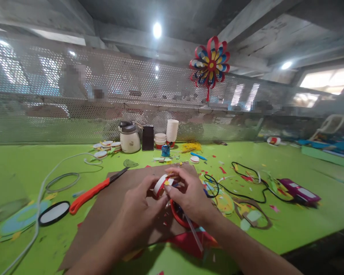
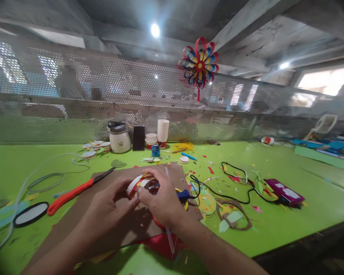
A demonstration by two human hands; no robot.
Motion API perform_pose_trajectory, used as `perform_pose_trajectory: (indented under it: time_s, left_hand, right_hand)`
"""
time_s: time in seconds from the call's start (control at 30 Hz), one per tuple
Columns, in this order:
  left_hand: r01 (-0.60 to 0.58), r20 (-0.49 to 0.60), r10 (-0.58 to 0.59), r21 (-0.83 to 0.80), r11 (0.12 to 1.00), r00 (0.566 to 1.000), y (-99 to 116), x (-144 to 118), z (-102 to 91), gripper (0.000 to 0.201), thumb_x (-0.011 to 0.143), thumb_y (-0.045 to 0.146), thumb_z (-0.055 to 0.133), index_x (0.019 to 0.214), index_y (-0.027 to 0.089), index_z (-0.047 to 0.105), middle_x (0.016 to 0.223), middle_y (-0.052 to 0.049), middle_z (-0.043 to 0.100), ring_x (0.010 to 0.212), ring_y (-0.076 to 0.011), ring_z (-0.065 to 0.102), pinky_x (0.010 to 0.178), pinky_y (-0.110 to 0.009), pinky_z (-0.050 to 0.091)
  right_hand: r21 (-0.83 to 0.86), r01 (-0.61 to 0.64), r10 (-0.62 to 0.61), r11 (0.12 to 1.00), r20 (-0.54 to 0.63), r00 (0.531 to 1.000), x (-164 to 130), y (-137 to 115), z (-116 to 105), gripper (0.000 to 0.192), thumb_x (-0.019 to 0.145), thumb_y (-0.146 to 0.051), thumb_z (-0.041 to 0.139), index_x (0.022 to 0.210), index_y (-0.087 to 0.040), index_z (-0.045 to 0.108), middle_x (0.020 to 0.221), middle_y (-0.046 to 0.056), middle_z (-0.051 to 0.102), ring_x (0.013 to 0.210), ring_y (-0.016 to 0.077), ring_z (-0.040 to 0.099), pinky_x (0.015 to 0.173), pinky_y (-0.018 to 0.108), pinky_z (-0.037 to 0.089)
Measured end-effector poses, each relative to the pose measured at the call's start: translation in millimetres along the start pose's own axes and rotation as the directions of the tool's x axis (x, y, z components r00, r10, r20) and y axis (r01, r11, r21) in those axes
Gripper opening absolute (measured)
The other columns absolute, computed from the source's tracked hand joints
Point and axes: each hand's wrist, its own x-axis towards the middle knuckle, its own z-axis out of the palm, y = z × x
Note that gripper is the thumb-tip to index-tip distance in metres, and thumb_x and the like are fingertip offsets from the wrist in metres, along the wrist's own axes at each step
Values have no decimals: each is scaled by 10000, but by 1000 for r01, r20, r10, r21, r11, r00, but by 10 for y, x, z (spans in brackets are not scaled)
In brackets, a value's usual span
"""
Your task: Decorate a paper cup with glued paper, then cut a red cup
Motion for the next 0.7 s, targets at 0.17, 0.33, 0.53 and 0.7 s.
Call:
perform_pose_trajectory:
  time_s: [0.17,0.33,0.53,0.7]
  left_hand:
    - [-77,26,76,9,997,997,-6,-1,-36,274,898,356,562,1140,235,598,1074,-30,712,945,-185,668,803,-292,518]
    - [-97,85,93,43,994,992,11,19,-128,253,912,361,537,1098,218,631,1064,-46,715,949,-188,665,811,-289,518]
    - [-64,99,63,5,998,993,30,46,-158,262,887,357,551,1068,202,661,1000,-51,742,907,-202,689,772,-283,544]
    - [-52,78,48,52,997,996,20,48,-136,269,899,369,517,1051,202,663,934,-39,747,835,-196,697,692,-257,549]
  right_hand:
    - [13,25,-25,1000,-1,1000,12,26,-28,399,743,-224,632,1138,-180,593,1072,71,647,910,199,632,812,363,524]
    - [26,27,-27,999,23,999,26,41,-59,367,756,-244,650,1111,-161,608,1000,80,666,918,215,639,824,388,528]
    - [21,66,-67,998,59,996,25,22,-64,347,769,-250,661,1099,-150,619,1015,90,676,917,217,664,841,395,550]
    - [-23,63,-61,998,58,996,14,7,-56,359,762,-234,657,1106,-143,617,1022,93,676,916,211,668,855,394,554]
